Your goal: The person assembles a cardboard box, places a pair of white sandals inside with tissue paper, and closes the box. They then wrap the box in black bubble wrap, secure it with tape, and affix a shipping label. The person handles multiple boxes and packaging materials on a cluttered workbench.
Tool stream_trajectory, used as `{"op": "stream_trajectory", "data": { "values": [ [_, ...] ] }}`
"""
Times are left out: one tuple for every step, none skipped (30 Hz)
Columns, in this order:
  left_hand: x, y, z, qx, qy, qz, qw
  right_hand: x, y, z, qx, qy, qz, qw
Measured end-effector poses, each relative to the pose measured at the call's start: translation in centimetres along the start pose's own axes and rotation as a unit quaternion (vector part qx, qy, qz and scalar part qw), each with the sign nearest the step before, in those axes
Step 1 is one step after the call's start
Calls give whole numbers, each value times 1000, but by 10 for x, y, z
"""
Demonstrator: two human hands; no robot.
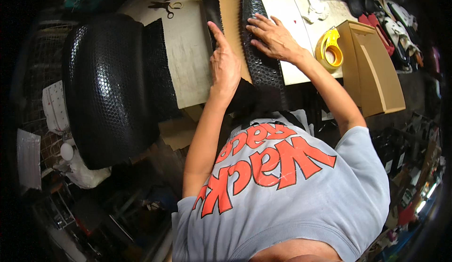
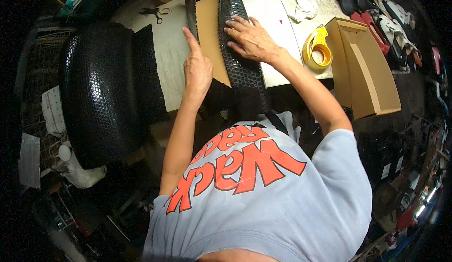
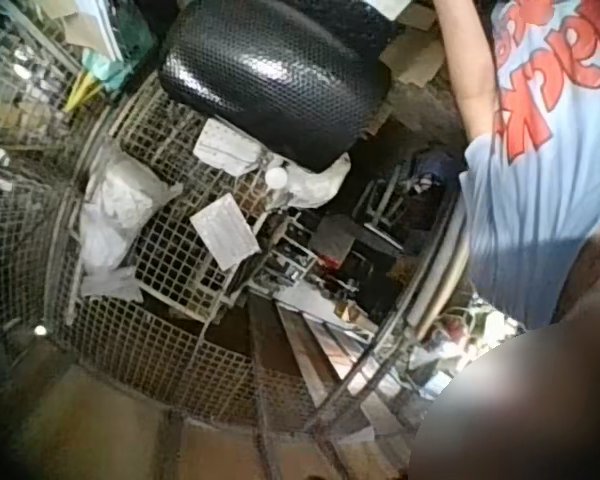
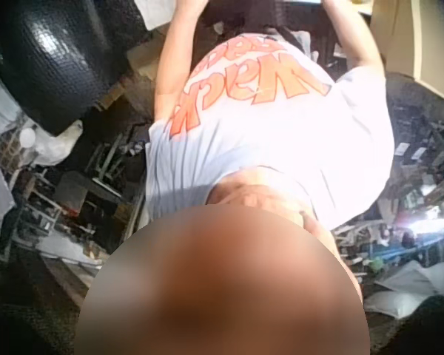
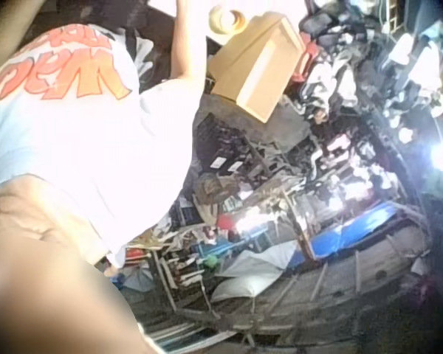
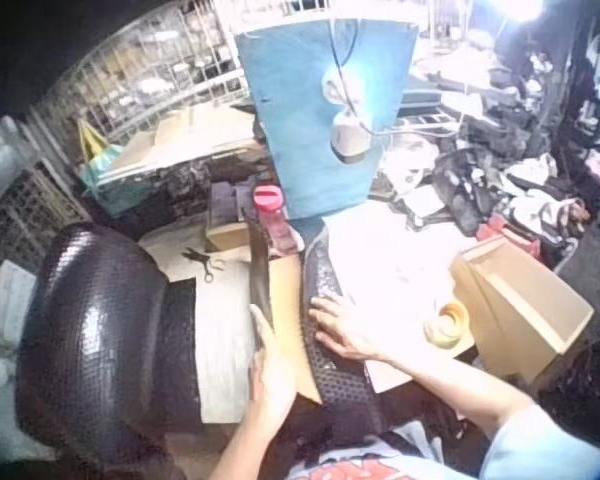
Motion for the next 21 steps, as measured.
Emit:
{"op": "stream_trajectory", "data": {
  "values": [
    [5, 0, -1, 10, 5, 26, 1000, -1, -1, -11, 24, 49, 23, 998],
    [7, 0, 0, -11, 4, 48, 999, -4, 1, -24, 73, 98, 37, 992],
    [4, -1, -3, -22, -4, 33, 999, -9, 1, -38, 125, 80, 36, 988],
    [2, -2, -13, -12, -14, 38, 999, -8, -3, -39, 101, 95, 69, 988],
    [-3, -4, -23, -23, -25, 24, 999, -6, -6, -40, 85, 88, 95, 988],
    [-8, -5, -33, -32, -38, 9, 999, -7, -10, -42, 82, 93, 110, 986],
    [-12, -7, -44, -37, -68, 7, 997, -9, -14, -43, 90, 79, 121, 985],
    [-12, -10, -56, -19, -53, 21, 998, -14, -17, -48, 129, 74, 111, 983],
    [-21, -7, -60, -78, -87, -5, 993, -18, -20, -49, 142, 71, 113, 981],
    [-26, -4, -68, -97, -127, -4, 987, -20, -21, -50, 157, 61, 119, 979],
    [-24, -2, -79, -64, -115, 13, 991, -22, -22, -49, 163, 46, 118, 978],
    [-26, 2, -87, -64, -134, 12, 989, -22, -23, -47, 153, 39, 124, 980],
    [-27, 6, -93, -63, -152, 12, 986, -22, -22, -47, 150, 26, 133, 979],
    [-28, 8, -98, -60, -171, 11, 983, -25, -22, -48, 149, 20, 130, 980],
    [-25, 10, -103, -38, -154, 22, 987, -27, -22, -52, 155, 43, 146, 976],
    [-23, 13, -104, -36, -154, 15, 987, -31, -25, -51, 134, 43, 160, 977],
    [-20, 16, -103, -40, -153, 9, 987, -38, -26, -52, 126, 56, 162, 977],
    [-18, 19, -98, -59, -140, -10, 988, -44, -28, -52, 106, 57, 182, 976],
    [-11, 23, -96, -38, -136, -24, 990, -64, -37, -52, 96, 93, 145, 980],
    [-5, 30, -89, -35, -129, -56, 989, -87, -47, -43, 45, 135, 102, 985],
    [4, 37, -81, -23, -125, -87, 988, -114, -53, -29, 8, 92, 67, 993]
  ]
}}
Point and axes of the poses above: each hand's wrist, its own y-axis away from the middle knuckle, its own z-axis out of the back of the hand, x = y × z, the point moved 8 cm from there along -y, towards the middle knuckle, and after that the axes turned 8 degrees about z, right-handed, at the moved point
